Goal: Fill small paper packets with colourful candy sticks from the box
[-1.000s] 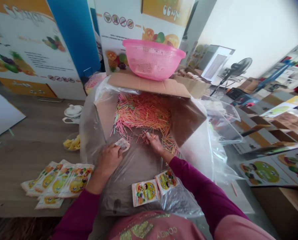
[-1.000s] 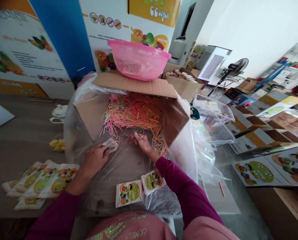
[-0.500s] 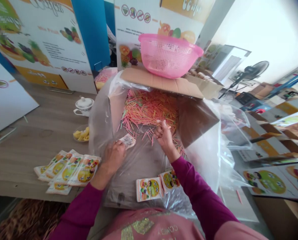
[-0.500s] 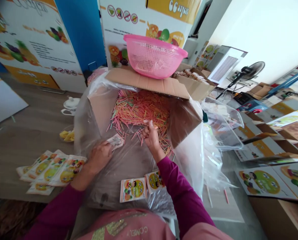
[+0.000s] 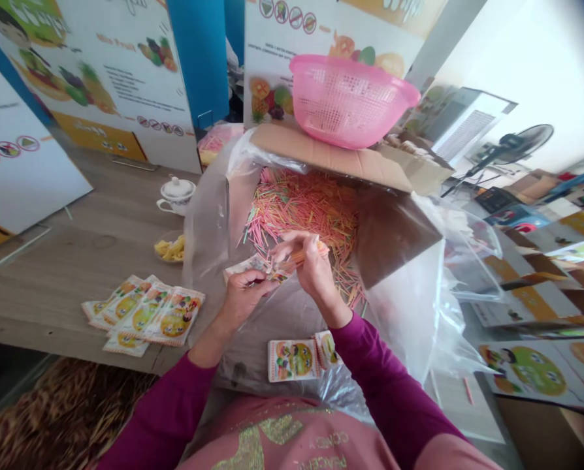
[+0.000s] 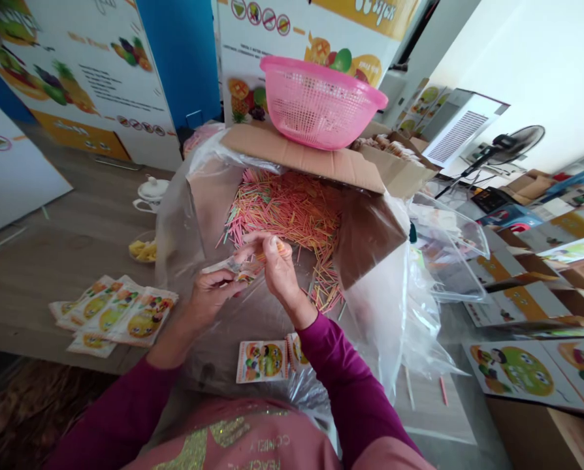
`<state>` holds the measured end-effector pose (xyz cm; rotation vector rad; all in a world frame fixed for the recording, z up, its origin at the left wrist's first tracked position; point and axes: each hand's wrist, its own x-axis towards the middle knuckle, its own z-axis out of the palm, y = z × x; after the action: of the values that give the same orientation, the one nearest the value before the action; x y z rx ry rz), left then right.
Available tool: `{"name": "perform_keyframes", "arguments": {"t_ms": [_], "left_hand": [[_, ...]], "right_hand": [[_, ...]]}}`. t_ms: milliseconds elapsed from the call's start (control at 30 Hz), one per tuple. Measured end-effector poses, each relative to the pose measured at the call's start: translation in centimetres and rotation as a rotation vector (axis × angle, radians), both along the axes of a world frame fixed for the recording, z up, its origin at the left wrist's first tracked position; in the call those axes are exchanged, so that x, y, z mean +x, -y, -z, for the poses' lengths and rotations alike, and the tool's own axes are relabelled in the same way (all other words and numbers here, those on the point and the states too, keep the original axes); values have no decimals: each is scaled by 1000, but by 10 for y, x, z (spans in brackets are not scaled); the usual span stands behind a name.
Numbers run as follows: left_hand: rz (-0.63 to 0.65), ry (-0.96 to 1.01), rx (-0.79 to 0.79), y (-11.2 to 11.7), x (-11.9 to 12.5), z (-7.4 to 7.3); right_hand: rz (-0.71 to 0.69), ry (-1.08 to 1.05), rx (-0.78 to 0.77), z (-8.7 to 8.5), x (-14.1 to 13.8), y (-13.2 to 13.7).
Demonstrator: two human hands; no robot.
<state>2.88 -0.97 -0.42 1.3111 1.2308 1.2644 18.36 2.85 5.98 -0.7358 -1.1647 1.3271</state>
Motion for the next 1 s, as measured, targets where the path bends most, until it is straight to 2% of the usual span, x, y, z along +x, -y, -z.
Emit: {"name": "perform_keyframes", "arguments": {"t_ms": [167, 300, 400, 600, 867, 1000], "left_hand": [[18, 57, -57, 5, 0, 1], [11, 101, -69, 7, 2, 1], [44, 82, -59, 8, 1, 1], [73, 76, -34, 9, -3, 10], [113, 174, -18, 10, -3, 17], [144, 279, -84, 8, 6, 24]], "right_hand": [[-108, 214, 74, 24, 16, 4], [-184, 353, 198, 21, 30, 6], [-185, 378, 237, 16, 35, 8], [-176, 333, 238, 19, 32, 11], [-438, 451, 170, 11, 24, 0], [-370, 345, 114, 17, 15, 3]]}}
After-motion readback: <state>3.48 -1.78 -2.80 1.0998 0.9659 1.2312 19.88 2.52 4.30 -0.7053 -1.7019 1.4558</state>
